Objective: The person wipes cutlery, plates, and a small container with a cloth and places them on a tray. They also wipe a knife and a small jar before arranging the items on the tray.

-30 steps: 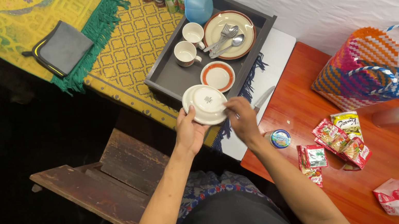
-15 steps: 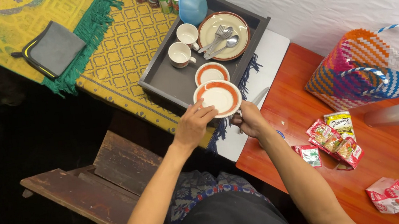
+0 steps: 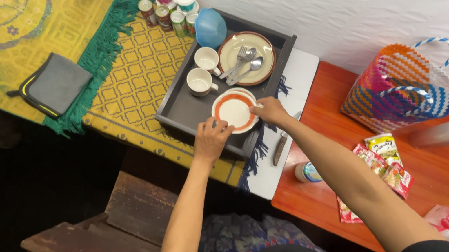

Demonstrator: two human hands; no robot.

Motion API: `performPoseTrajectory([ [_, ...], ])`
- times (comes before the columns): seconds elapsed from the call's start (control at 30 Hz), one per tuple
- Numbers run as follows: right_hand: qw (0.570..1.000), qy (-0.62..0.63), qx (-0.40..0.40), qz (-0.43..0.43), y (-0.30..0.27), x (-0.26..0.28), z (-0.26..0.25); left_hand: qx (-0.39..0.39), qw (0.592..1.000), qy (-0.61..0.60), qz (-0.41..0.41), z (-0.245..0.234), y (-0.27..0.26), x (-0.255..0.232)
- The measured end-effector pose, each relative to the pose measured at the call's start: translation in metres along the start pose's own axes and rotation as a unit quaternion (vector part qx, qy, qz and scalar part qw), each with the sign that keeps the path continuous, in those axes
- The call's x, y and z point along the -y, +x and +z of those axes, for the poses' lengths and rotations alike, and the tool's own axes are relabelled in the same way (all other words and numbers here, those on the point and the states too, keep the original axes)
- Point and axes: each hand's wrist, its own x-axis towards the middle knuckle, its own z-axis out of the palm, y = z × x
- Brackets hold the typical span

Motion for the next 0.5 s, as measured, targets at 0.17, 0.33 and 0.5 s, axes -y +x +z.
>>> performPoseTrajectory([
  [0.17,0.980,-0.199,0.000,-0.026,0.052,0.013,0.002,0.068,0.995,0.042,0.051,0.051,0.010,0.018],
  [0.33,0.940,-0.341,0.028,-0.001,0.073,0.029,0.009,0.103,0.993,0.024,0.059,0.083,0.017,0.028],
  [0.5,0.904,-0.424,0.027,-0.033,0.083,0.026,0.021,0.149,0.987,0.014,0.050,0.093,0.020,0.024],
])
